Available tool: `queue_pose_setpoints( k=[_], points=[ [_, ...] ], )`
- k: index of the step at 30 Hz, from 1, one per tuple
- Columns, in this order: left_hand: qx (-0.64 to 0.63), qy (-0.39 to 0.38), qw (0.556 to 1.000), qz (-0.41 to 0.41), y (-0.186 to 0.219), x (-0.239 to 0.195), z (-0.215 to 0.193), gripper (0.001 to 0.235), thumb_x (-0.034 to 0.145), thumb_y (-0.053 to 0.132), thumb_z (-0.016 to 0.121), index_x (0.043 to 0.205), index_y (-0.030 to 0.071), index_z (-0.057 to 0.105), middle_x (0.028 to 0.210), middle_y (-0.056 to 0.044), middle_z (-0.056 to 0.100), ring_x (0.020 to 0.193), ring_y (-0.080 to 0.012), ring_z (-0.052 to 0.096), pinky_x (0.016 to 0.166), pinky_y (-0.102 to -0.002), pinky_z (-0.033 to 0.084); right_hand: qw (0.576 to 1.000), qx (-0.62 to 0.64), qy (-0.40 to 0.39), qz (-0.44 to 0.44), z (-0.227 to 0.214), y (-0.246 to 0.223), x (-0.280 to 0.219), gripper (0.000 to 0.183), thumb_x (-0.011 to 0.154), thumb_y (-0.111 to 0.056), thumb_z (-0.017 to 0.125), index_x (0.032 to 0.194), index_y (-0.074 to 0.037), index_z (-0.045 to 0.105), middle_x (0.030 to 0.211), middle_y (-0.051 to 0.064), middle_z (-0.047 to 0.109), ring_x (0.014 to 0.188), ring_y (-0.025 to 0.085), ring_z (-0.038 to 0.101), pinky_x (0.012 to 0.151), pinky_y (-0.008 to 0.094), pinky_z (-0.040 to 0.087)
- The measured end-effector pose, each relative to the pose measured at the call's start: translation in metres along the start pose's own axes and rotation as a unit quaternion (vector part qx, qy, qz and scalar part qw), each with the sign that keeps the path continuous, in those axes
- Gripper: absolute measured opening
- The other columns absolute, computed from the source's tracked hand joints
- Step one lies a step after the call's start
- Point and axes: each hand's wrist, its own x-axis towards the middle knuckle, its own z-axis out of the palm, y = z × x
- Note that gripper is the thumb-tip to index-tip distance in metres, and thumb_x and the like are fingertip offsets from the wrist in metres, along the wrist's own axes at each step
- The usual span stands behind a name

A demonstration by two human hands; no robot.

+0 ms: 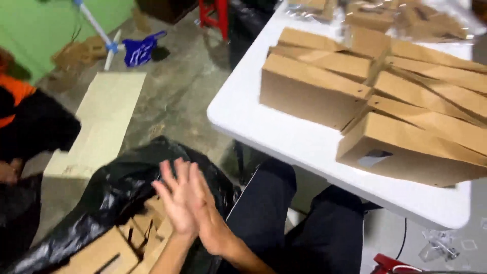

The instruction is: Folding brown paper bags and placing them into individual plastic sleeves for packaging.

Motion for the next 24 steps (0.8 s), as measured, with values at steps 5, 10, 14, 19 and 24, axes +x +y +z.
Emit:
queue_pose_setpoints(
  k=[5,10,14,19,24],
  points=[
    [0.144,-0.005,0.973,0.179,0.013,0.091,-0.068,0.112,0.100,0.088,0.027,0.183,0.024,-0.012,0.195,-0.017,-0.016,0.180,-0.0293,-0.013,0.131,-0.063,-0.013,0.989,-0.041,0.137,0.037,-0.011,0.002,0.027,0.070,0.123,-0.034,0.025,0.182,-0.002,0.002,0.195,0.019,0.001,0.182,0.038,0.006,0.144,0.053,0.007],
    [0.013,0.099,0.994,0.047,-0.019,0.062,-0.062,0.057,0.108,0.073,0.049,0.159,0.051,0.060,0.172,0.025,0.054,0.150,0.0041,0.048,0.127,-0.022,0.035,0.997,0.071,0.042,-0.009,0.016,0.014,0.039,0.065,0.121,-0.023,0.039,0.175,0.010,0.023,0.178,0.030,0.042,0.164,0.039,0.045,0.139,0.050,0.029],
    [0.128,0.120,0.984,0.003,-0.007,0.114,-0.095,0.099,0.091,0.097,0.037,0.179,0.054,0.020,0.184,0.007,0.037,0.159,-0.0062,0.044,0.126,-0.028,0.036,0.993,-0.011,0.099,0.065,0.021,0.051,0.038,0.072,0.121,-0.030,0.038,0.177,0.011,0.017,0.185,0.035,0.028,0.171,0.047,0.030,0.136,0.054,0.024],
    [0.155,0.099,0.980,-0.070,-0.028,0.125,-0.077,0.102,0.092,0.083,0.051,0.181,0.049,0.015,0.184,-0.015,0.043,0.166,-0.0423,0.047,0.131,-0.060,0.037,0.993,0.034,-0.004,0.110,0.036,0.078,0.030,0.075,0.116,-0.042,0.045,0.170,0.009,0.036,0.182,0.031,0.035,0.170,0.045,0.034,0.136,0.055,0.028],
    [0.164,0.126,0.969,-0.138,-0.058,0.083,-0.092,0.057,0.111,0.060,0.052,0.150,0.020,0.044,0.145,-0.017,0.060,0.129,-0.0320,0.061,0.114,-0.044,0.043,0.983,0.059,0.051,0.166,0.023,0.152,0.011,0.050,0.118,-0.031,0.042,0.153,-0.001,0.062,0.161,0.013,0.063,0.151,0.027,0.056,0.127,0.037,0.041]
  ],
)
